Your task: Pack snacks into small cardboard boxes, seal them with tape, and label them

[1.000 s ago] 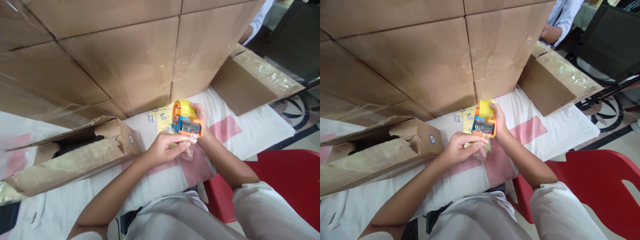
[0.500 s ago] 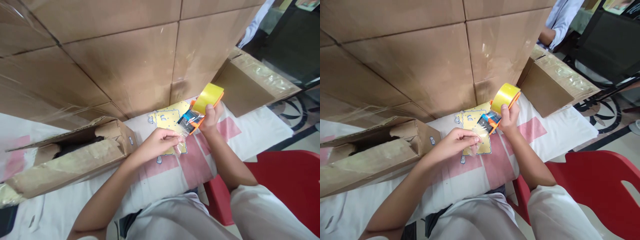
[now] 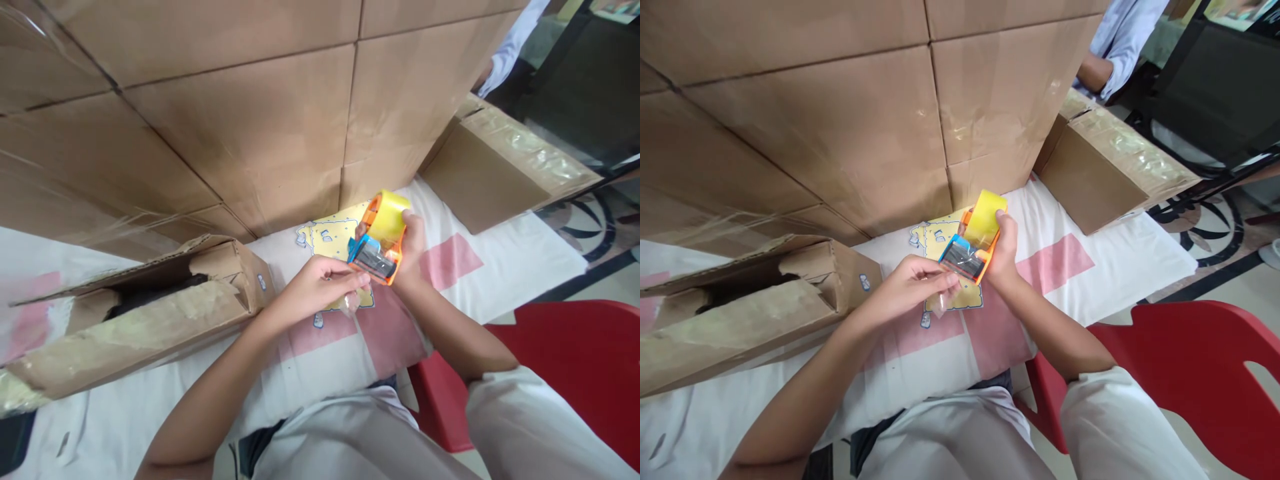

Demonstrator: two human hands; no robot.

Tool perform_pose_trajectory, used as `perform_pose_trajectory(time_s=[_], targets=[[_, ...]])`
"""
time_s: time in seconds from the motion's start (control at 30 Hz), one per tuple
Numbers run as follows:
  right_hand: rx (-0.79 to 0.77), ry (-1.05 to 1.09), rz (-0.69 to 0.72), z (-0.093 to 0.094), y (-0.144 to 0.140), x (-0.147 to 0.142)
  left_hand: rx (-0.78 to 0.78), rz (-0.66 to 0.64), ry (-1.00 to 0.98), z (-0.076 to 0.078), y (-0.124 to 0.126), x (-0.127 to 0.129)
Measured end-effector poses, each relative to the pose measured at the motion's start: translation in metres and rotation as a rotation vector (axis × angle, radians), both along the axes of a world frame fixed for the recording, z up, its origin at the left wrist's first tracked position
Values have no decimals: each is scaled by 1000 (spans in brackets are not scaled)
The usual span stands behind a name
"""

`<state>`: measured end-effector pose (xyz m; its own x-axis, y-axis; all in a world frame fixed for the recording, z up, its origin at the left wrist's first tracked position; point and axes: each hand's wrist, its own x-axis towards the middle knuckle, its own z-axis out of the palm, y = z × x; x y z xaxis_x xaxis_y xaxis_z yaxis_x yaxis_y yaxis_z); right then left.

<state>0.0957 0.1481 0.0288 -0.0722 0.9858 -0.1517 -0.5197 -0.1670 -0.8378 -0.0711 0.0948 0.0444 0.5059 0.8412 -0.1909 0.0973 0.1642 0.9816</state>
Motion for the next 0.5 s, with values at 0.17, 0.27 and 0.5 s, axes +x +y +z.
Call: perform_pose_trajectory(time_s=[0.17,0.27,0.5], targets=[[-234,233,1,-9,-6,-14,98,39,-102,-6,0,1],[-328,320,113,-19,-4,-17,308,45,-128,-21,4,2],[-202,254,168,-11,17,8,235,203,-355,-35,4,2]])
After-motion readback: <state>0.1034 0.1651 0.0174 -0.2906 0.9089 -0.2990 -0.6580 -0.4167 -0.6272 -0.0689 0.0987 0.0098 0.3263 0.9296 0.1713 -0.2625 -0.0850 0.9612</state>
